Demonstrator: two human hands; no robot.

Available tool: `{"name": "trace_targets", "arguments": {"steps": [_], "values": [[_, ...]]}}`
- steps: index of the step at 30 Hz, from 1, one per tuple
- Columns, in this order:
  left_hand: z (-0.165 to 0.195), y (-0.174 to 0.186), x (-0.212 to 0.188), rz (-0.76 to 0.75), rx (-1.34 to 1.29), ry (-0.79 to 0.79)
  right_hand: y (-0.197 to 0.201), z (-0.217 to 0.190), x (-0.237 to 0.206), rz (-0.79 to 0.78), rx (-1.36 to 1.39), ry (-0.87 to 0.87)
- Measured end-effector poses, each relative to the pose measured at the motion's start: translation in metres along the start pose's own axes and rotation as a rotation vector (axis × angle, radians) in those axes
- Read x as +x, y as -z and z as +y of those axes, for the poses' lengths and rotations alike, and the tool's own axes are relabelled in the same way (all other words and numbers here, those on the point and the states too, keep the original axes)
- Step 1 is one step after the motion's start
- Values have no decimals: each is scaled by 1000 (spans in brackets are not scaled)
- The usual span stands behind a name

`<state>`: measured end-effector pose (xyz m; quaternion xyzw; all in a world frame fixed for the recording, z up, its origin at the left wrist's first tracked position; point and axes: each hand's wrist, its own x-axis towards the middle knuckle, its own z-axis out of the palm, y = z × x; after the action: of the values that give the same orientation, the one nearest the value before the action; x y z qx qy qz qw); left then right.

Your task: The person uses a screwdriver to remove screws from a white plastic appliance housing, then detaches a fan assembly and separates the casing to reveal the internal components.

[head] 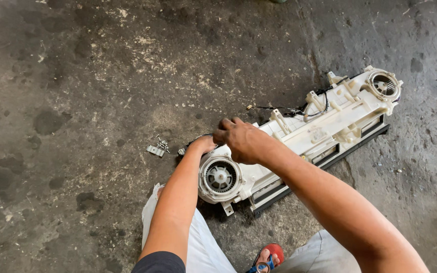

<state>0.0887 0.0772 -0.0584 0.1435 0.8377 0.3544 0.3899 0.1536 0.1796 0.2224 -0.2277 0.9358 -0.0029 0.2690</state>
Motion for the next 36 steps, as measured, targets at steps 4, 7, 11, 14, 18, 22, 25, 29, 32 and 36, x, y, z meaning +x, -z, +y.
{"name": "trace_targets", "arguments": {"steps": [4,7,11,14,18,22,25,29,32,36], "values": [[2,1,-6,65,-84,214,3,-1,-1,-69,43,-175],[5,1,-6,47,-82,216,5,1,-4,135,-228,107],[7,0,-3,38,-106,233,7,-2,-8,-128,81,-199],[11,0,-4,31,-100,233,9,-3,-12,-74,94,-88],[16,3,-10,41,-79,265,5,5,-31,119,-37,73],[20,5,-20,56,-42,242,-6,30,-72,301,136,-28],[17,7,-21,109,14,211,-20,54,-100,577,382,-50],[-3,20,-19,267,249,188,-49,92,-117,675,595,-317],[-31,33,-34,558,56,340,-72,120,-117,772,620,-353],[-50,42,-61,583,-41,598,-88,143,-119,815,633,-362]]}}
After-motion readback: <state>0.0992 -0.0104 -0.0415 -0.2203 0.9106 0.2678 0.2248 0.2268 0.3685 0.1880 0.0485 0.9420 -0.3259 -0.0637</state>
